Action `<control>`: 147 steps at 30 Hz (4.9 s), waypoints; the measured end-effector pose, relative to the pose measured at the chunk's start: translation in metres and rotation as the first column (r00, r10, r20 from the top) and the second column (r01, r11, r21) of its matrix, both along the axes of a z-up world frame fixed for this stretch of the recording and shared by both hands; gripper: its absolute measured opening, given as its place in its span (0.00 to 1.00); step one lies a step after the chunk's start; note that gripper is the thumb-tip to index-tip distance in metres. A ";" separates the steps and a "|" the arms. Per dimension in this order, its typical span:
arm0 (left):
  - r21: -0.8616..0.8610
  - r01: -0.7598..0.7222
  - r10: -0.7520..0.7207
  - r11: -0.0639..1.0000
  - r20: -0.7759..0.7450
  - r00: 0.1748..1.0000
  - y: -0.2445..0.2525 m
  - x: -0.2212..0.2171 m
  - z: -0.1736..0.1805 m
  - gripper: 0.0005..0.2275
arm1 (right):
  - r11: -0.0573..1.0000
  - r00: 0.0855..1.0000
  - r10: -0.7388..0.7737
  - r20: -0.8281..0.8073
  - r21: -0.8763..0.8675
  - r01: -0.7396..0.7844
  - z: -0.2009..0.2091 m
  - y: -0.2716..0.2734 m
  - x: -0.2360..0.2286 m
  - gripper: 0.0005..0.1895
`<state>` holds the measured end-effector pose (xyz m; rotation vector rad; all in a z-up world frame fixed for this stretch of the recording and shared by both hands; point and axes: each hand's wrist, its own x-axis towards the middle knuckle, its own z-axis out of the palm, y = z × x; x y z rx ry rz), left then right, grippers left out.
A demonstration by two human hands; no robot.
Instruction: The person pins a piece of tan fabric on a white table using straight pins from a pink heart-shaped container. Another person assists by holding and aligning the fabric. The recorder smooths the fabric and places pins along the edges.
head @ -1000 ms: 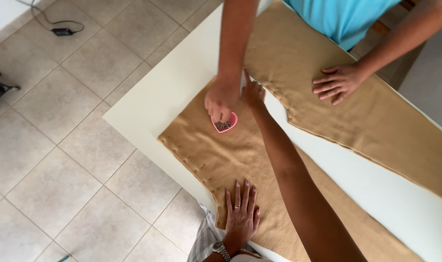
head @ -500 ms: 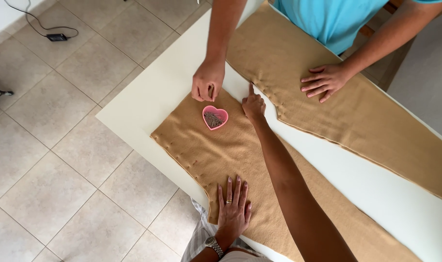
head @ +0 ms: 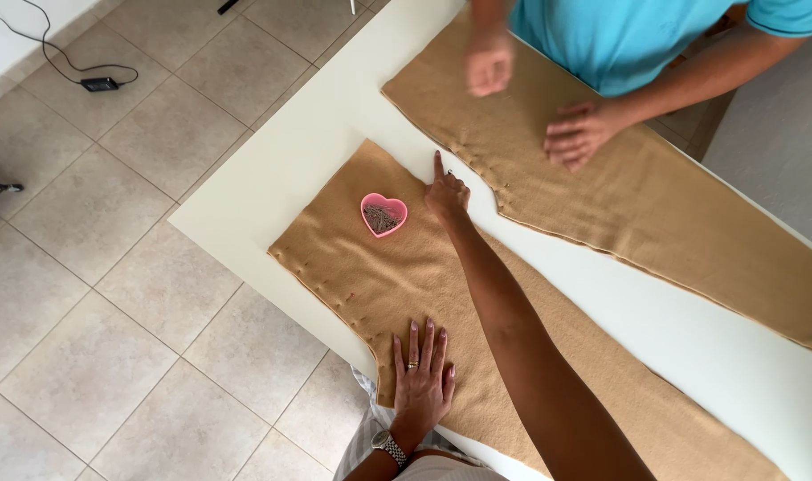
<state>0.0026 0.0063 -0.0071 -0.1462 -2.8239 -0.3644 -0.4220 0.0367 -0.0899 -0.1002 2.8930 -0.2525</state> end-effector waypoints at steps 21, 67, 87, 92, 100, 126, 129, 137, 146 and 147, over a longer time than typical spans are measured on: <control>-0.008 0.018 -0.018 1.000 0.026 1.000 0.002 0.000 -0.004 0.32 | 0.998 0.995 -0.038 0.090 0.061 0.033 0.039 -0.019 0.012 0.55; 0.150 0.068 -0.064 0.986 -0.029 0.997 0.001 0.004 0.000 0.25 | 0.988 0.987 -0.080 0.138 -0.118 0.097 0.041 0.000 0.013 0.49; 0.298 0.157 -0.193 0.942 0.097 0.976 -0.005 0.005 -0.053 0.22 | 0.977 0.996 0.051 -0.072 -0.203 -0.064 0.014 -0.068 -0.063 0.50; 0.310 0.193 -0.209 0.931 0.018 0.978 -0.009 0.006 -0.051 0.19 | 0.657 0.997 -0.079 -0.023 -0.753 0.034 0.000 -0.024 -0.019 0.56; 0.288 0.162 -0.198 0.944 0.098 0.975 -0.009 0.006 -0.047 0.21 | 0.465 0.956 -0.185 -0.226 -0.877 -0.118 0.020 0.047 0.096 0.46; 0.310 0.113 -0.046 0.944 -0.217 0.975 -0.004 0.005 -0.053 0.16 | 0.984 0.796 -0.170 -0.581 -0.138 0.109 0.016 0.265 0.338 0.29; 0.332 0.106 -0.059 0.937 -0.146 0.987 -0.001 0.012 -0.057 0.17 | 0.990 0.771 -0.132 -0.623 -0.123 0.070 0.010 0.271 0.344 0.28; 0.322 0.093 -0.012 0.942 -0.245 0.969 0.000 0.008 -0.047 0.17 | 0.985 0.785 -0.171 -0.595 -0.132 0.115 0.022 0.262 0.340 0.30; 0.237 0.060 -0.002 0.970 -0.239 0.971 0.005 0.011 -0.079 0.21 | 0.993 0.770 -0.062 -0.635 -0.117 -0.016 0.028 0.269 0.336 0.30; 0.220 0.023 0.031 0.975 -0.238 0.971 -0.001 0.009 -0.075 0.21 | 0.989 0.773 -0.044 -0.633 -0.135 -0.054 0.022 0.265 0.336 0.30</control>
